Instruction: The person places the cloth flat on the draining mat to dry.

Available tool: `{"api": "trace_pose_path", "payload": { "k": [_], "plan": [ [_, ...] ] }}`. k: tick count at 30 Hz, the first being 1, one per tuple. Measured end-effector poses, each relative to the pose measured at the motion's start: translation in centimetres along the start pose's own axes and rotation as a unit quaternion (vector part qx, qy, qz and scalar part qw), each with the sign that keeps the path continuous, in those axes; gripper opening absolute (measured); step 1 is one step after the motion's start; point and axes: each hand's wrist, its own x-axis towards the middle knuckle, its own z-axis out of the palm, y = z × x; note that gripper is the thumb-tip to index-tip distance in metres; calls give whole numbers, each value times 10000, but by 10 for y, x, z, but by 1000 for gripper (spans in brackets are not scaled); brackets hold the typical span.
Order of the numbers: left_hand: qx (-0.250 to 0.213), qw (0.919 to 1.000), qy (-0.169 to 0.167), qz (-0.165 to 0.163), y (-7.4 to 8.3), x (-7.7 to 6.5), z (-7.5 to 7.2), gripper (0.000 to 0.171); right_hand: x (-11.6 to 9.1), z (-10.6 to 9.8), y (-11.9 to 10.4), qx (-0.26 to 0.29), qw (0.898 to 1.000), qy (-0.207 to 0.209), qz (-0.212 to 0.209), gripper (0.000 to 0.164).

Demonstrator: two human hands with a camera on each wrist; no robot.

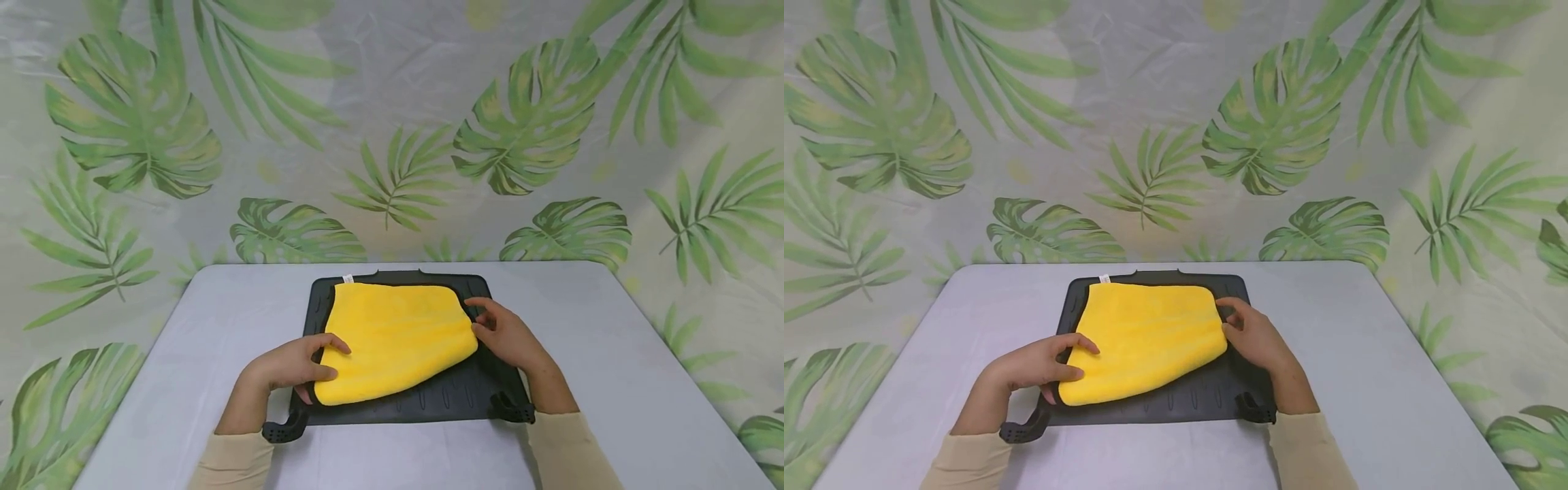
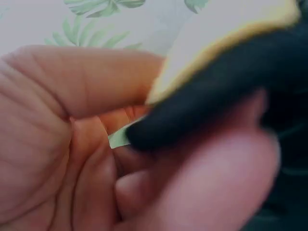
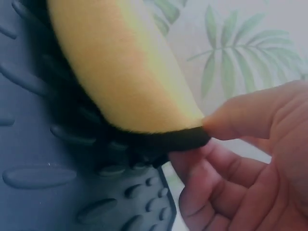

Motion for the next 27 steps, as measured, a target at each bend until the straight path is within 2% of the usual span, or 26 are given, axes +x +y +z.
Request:
{"api": "trace_pose_path", "payload": {
  "k": [3,6,9,12,16,19,22,27],
  "plan": [
    [88,9998,173,-106,-1,4,3,42,1,0,3,28,9996,-273,56,44],
    [227,9979,584,-180,-3,11,6,46,3,2,7,-24,9987,-501,63,41],
    [381,9925,1146,-179,-6,19,10,49,6,6,11,-79,9989,-457,-64,38],
    [329,9873,1547,-150,-9,28,12,53,12,12,14,-42,9994,-295,-157,36],
    [91,9867,1620,-23,-11,44,7,60,23,19,17,32,9999,-119,-2,39],
    [-76,9862,1648,103,-10,62,-3,64,37,23,20,73,9999,-33,63,44],
    [-253,9846,1730,89,-7,78,-12,67,51,25,23,45,10000,8,89,46],
    [-116,9827,1850,30,-1,90,-20,69,63,21,24,-10,9999,-46,113,43]
  ]
}}
